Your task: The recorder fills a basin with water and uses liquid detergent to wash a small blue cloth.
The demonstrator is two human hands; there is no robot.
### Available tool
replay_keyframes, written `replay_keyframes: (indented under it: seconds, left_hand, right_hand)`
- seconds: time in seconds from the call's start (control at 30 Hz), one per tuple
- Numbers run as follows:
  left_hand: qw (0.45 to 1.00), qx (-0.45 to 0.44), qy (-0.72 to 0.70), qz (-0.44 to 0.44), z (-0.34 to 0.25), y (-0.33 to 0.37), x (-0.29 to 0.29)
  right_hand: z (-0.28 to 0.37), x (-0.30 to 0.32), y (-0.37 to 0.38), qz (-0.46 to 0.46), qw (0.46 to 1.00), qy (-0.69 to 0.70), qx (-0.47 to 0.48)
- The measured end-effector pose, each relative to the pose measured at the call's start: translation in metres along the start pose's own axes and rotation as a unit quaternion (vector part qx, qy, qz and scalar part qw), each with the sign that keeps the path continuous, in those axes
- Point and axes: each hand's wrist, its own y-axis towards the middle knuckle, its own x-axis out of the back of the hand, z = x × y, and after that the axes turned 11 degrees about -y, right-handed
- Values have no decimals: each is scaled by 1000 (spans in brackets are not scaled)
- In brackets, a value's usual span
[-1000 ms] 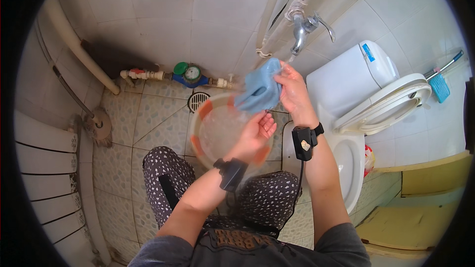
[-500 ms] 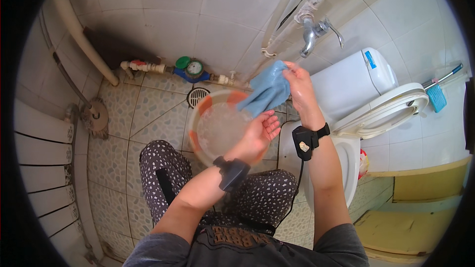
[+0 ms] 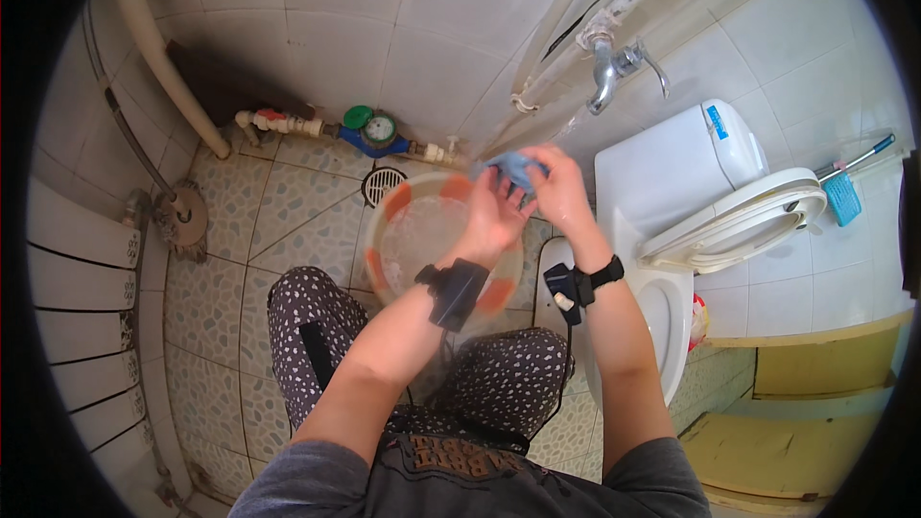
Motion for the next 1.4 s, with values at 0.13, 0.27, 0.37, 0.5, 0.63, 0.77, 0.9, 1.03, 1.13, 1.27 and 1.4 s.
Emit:
replay_keyframes:
  seconds: [0.13, 0.27, 0.37, 0.5, 0.63, 0.77, 0.9, 1.03, 1.13, 1.27, 1.4]
  left_hand:
    - [988, 132, -51, 69, -21, 8, -2]
    - [984, 137, -62, 98, -27, 23, 10]
    - [992, 96, -57, 56, -19, 26, 12]
    - [982, 91, -127, 103, -25, 16, 10]
    - [992, 71, -43, 93, -21, 13, 26]
    - [997, 20, -48, 56, -29, 15, 37]
    - [998, 11, -67, 1, -33, 8, 49]
    - [996, 22, -83, -22, -24, 0, 59]
    - [998, 30, -48, -38, -13, -1, 64]
    - [993, 99, -50, 38, 0, 0, 75]
    - [996, 85, -1, -15, 6, -4, 70]
  right_hand:
    - [-1, -14, -23, 49, 969, -192, 149]
    - [-12, -15, -31, 2, 995, -77, 64]
    - [-54, -23, -26, -87, 993, 31, -70]
    - [-47, -35, -18, -15, 910, 205, -360]
    - [-75, -51, -12, 41, 934, 245, -256]
    - [-83, -54, 3, -18, 988, -100, -116]
    - [-62, -39, 5, -39, 958, 227, -168]
    - [-44, -26, 8, 41, 821, 513, -247]
    - [-36, -30, 13, -13, 739, 617, -272]
    - [-44, -34, 17, -31, 824, 519, -225]
    - [-30, -26, 16, -29, 871, 425, -244]
